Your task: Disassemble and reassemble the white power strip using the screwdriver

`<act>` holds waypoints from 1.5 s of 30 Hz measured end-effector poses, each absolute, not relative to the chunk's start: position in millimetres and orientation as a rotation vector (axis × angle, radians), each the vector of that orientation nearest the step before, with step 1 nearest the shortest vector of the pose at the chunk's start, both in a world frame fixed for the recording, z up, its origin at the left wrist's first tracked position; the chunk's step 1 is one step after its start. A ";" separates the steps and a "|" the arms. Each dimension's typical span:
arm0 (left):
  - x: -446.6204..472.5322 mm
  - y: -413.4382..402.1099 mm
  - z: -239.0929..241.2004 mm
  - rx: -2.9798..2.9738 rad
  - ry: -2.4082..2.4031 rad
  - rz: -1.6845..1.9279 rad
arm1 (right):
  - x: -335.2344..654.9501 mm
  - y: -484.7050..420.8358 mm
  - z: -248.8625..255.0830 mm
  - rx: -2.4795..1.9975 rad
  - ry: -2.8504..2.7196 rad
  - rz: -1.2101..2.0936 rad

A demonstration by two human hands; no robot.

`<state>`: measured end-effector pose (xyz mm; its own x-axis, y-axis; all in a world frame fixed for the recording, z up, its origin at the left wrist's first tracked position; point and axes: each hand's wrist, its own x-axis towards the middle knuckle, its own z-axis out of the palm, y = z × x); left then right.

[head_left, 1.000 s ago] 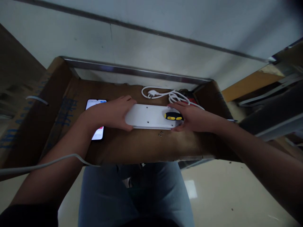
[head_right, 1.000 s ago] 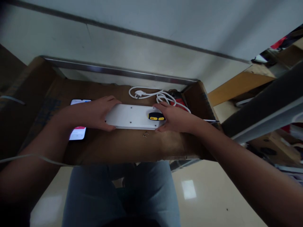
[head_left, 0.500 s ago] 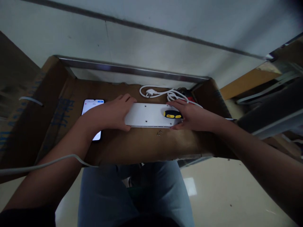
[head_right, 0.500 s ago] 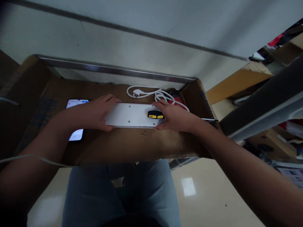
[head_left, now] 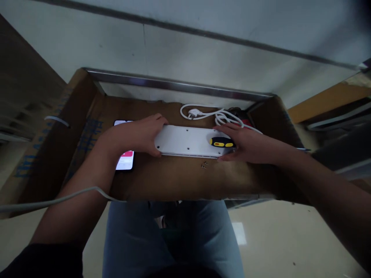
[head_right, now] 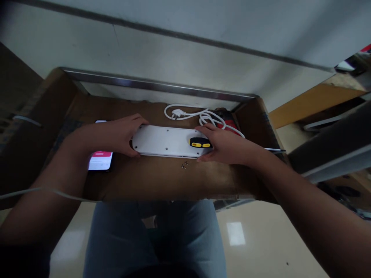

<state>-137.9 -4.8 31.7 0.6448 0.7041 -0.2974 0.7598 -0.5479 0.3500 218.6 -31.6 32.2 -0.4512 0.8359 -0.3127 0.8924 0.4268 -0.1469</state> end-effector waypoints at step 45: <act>-138.9 -2.1 26.5 2.449 1.162 -0.099 | 211.6 -34.5 31.0 1.594 2.546 -0.378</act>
<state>-138.9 -2.1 26.5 0.6471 0.7234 -0.2409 0.7536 -0.5591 0.3457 211.6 -34.5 31.0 -0.4409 0.8686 -0.2262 0.8969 0.4162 -0.1498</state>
